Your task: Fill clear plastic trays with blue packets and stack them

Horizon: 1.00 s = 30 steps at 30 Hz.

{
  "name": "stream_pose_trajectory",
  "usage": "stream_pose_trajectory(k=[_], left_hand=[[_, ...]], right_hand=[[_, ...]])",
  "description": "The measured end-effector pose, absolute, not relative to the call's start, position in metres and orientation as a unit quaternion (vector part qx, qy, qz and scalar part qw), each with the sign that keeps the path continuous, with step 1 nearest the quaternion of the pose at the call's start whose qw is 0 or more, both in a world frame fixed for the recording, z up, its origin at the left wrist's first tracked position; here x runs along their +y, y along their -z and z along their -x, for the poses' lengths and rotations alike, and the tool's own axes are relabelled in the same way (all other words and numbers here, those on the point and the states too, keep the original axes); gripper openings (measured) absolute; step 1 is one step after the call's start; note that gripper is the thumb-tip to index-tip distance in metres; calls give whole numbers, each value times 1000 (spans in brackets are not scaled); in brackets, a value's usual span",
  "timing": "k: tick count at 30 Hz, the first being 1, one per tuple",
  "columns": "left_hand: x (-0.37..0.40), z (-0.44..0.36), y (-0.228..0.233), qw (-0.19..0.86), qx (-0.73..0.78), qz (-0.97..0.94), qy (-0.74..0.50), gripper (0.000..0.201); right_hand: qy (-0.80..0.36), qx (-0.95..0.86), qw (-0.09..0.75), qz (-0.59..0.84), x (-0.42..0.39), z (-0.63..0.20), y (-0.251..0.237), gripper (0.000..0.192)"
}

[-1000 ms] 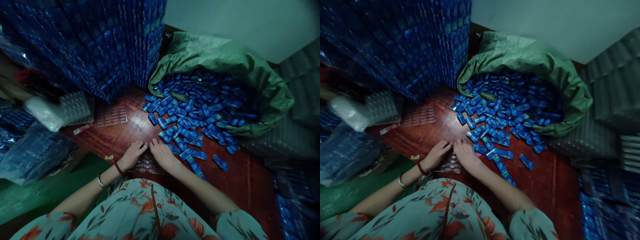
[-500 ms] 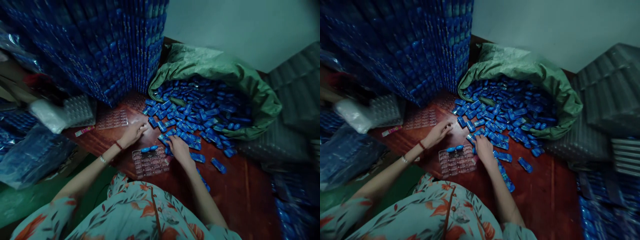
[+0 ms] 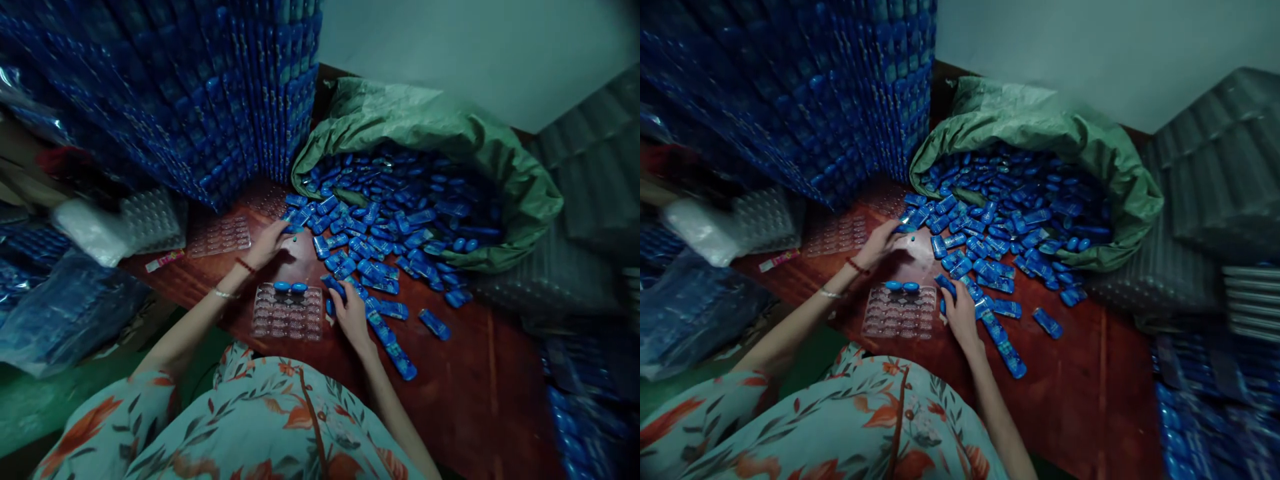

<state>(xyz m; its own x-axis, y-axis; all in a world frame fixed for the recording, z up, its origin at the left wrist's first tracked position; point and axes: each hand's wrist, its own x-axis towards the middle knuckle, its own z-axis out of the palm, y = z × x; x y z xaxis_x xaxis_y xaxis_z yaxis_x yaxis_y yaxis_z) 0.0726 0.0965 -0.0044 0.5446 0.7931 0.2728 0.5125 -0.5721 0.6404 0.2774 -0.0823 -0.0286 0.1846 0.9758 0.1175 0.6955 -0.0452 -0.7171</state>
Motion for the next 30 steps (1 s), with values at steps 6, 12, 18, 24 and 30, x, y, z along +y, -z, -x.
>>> stream_pose_trajectory(k=[6, 12, 18, 24, 30], left_hand=[[5, 4, -12, 307, 537, -737, -273, 30], [-46, 8, -5, 309, 473, -791, -235, 22], [-52, -16, 5, 216, 443, -840, -226, 32], [-45, -20, 4, 108, 333, -906, -237, 41], [-37, -21, 0, 134, 310, -919, -205, 40]], right_hand=[[-312, -561, 372, 670, -116, -275, 8, 23], [-236, -722, 310, 572, -94, -247, 6, 28], [-115, -815, 145, 549, -86, -239, 3, 28], [-106, -833, 43, 542, -86, -237, -18, 28], [-107, -821, 19, 561, -83, -227, -29, 28]])
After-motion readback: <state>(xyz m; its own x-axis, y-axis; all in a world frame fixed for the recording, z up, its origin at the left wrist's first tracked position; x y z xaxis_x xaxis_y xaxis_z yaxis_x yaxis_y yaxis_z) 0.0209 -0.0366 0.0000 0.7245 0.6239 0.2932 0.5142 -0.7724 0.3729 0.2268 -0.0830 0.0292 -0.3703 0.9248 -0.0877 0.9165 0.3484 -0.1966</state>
